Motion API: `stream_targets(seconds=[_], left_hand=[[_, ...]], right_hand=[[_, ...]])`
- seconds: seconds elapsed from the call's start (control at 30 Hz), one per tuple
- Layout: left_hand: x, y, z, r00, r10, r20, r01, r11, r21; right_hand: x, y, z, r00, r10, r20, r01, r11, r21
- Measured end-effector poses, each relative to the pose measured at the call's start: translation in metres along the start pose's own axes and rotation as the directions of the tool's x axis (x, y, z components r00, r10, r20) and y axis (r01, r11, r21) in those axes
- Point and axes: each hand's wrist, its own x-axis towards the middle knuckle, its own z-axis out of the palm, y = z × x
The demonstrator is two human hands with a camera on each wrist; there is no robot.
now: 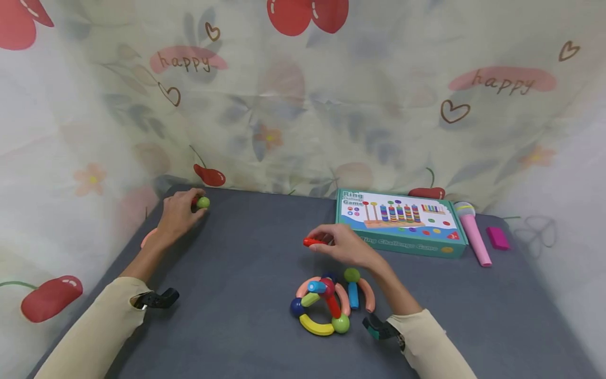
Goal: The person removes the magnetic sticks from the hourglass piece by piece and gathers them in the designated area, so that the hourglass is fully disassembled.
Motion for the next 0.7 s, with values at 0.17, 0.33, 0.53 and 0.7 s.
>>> stream_targets(seconds=[0.17, 0.33, 0.53, 0.7], left_hand=[[0.007, -0.015, 0.006, 0.999, 0.021, 0.032, -0.023, 0.999, 0.046], [0.007, -0.022, 0.012, 0.998, 0.01, 0.065, -0.013, 0.999, 0.04], [0.006, -0.028, 0.015, 0.997, 0.007, 0.077, -0.009, 1.0, 0.024], [0.006, -0.028, 0.015, 0.997, 0.021, 0.074, -0.023, 0.999, 0.032]], right_hand=[[-0.001, -0.001, -0.001, 1.0, 0.028, 0.001, -0.028, 1.0, -0.01], [-0.007, -0.02, -0.005, 0.999, 0.041, 0.002, -0.041, 0.999, -0.001], [-0.009, -0.031, -0.008, 0.999, 0.043, 0.018, -0.043, 0.999, -0.001], [-0.008, -0.007, -0.003, 0.999, 0.051, 0.016, -0.051, 0.999, 0.011]])
